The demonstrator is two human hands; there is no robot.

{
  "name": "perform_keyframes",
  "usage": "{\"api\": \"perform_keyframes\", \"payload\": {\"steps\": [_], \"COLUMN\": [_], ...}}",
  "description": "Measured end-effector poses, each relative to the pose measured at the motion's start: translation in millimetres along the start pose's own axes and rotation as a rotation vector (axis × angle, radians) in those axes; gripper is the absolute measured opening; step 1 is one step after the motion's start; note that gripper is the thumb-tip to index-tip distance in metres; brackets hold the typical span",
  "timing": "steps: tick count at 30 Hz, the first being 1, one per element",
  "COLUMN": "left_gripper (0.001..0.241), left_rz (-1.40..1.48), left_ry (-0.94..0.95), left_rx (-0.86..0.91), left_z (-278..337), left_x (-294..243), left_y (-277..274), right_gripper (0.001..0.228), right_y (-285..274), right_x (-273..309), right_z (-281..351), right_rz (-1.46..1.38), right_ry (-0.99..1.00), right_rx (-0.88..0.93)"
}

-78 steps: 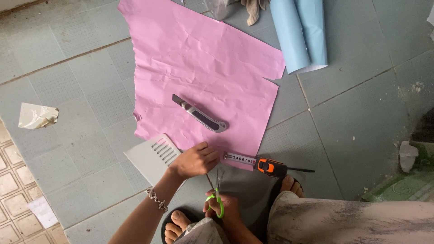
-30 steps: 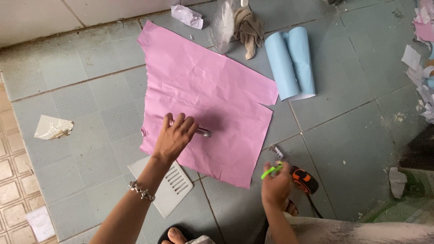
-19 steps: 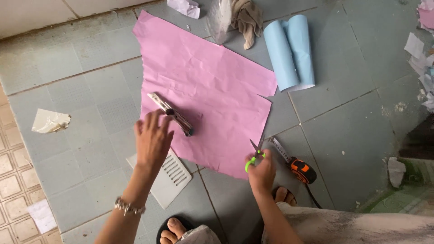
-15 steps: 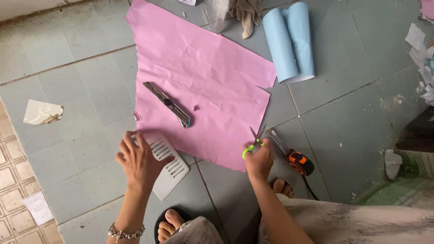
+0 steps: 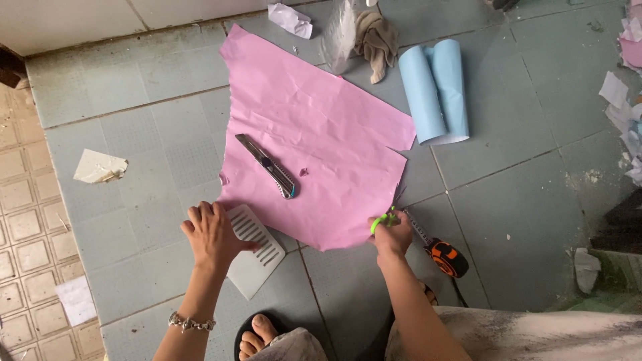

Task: Measuring and cutting a piece of pink vinyl wrap material on a tiled floor using a tape measure, utility knife, and scissors.

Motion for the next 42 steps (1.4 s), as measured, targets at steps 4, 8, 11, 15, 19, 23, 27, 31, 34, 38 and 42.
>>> {"api": "perform_keyframes", "payload": {"steps": [4,8,11,15,19,23,27,31,34,38,42], "left_gripper": [0.099,0.057,0.043,0.026,0.027,0.021,0.014,0.016,0.009,0.012,0.018], "left_rz": [0.107,0.207,0.302,0.598,0.415,0.333,0.286,0.318,0.302,0.31,0.699], "left_ry": [0.031,0.049,0.066,0.456,0.9,1.031,1.04,0.936,0.801,0.659,0.883], "left_rx": [0.05,0.22,0.24,0.435,0.32,0.1,-0.418,-0.394,-0.36,-0.253,-0.366], "left_z": [4,6,12,19,54,66,63,55,30,32,26], "left_x": [2,3,-7,-70,-144,-178,-179,-182,-178,-198,-193], "left_y": [-23,-61,-122,-181,-194,-191,-232,-304,-334,-439,-534], "right_gripper": [0.08,0.07,0.065,0.063,0.065,0.06,0.052,0.025,0.027,0.023,0.05], "right_y": [0,-12,-26,-38,-39,-36,-51,-86,-108,-58,-22], "right_x": [31,53,93,152,186,209,251,309,305,242,208], "right_z": [28,33,47,68,85,104,129,140,113,75,100], "right_rz": [-0.317,-0.313,-0.406,-0.507,-0.527,-0.529,-0.592,-0.763,-0.817,-0.8,-0.769], "right_ry": [0.026,-0.05,-0.062,-0.065,-0.087,-0.092,-0.116,-0.327,-0.405,-0.134,0.179], "right_rx": [0.229,0.26,0.332,0.372,0.374,0.362,0.389,0.683,0.596,0.606,0.698]}}
Point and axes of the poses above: each hand's wrist, its own z-axis away from the middle knuckle, its own y-axis out of the palm, x = y × z, the point moved 7 cm from there along -z, towards the middle knuckle, and after that the axes turned 5 degrees about z, right-handed, at the moved point
